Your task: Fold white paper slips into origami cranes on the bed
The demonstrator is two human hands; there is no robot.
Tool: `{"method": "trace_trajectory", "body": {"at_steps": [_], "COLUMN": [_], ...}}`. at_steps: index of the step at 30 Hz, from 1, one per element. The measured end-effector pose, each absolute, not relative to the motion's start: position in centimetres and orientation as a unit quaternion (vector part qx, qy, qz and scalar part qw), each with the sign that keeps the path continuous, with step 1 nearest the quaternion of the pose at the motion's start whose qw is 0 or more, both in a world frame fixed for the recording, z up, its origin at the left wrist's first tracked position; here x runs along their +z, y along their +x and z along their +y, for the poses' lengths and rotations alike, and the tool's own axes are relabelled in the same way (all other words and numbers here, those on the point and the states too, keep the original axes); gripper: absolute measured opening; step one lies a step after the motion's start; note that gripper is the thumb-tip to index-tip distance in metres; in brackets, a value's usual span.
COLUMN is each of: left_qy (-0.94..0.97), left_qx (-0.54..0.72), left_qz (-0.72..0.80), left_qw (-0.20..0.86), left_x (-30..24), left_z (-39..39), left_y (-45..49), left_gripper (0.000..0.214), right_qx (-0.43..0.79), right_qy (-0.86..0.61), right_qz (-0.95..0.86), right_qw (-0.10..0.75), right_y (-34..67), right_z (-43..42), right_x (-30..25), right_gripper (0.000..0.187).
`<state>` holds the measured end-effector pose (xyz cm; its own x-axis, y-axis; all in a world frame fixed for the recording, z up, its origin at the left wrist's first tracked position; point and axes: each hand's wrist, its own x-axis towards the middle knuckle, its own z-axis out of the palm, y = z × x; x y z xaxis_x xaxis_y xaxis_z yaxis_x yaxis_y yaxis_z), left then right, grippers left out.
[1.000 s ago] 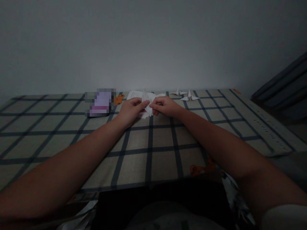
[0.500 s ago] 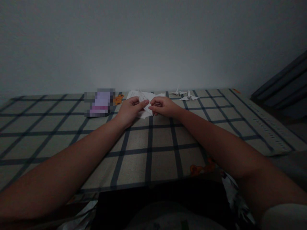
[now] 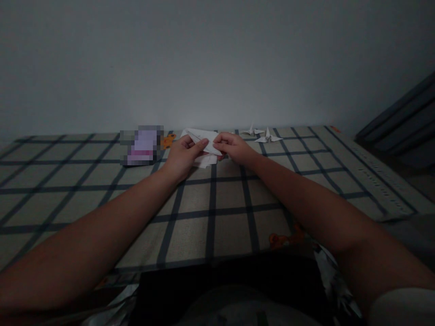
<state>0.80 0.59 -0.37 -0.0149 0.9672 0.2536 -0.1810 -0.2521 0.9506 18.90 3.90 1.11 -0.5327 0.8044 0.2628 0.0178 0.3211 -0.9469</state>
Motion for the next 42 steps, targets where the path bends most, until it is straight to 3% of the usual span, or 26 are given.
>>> {"method": "trace_trajectory", "body": {"at_steps": [10,18,32,42], "left_qy": [0.509,0.507,0.482,0.496], "left_qx": [0.571,0.58,0.593,0.536], "left_qz": [0.392,0.404,0.403,0.448], "left_qw": [0.511,0.493,0.504,0.516], "left_x": [0.2,0.0,0.6,0.9], "left_z": [-0.2,0.2,0.0,-0.4], "left_y": [0.9,0.6,0.9,0.8], "left_gripper": [0.045,0.037,0.03,0.038], "right_qx": [0.435,0.377,0.426,0.403], "right_qy": [-0.299,-0.28,-0.28,-0.322], "right_qz": [-0.771,-0.802,-0.773,-0.751], "right_qw": [0.356,0.369,0.378,0.412], "right_y": [19.5,19.6,19.5,19.7], "right_z": [3.7,3.8,3.9,4.1], "right_x": [1.0,1.2,0.8,1.2], "right_gripper": [0.022,0.018,0.014,0.019]}}
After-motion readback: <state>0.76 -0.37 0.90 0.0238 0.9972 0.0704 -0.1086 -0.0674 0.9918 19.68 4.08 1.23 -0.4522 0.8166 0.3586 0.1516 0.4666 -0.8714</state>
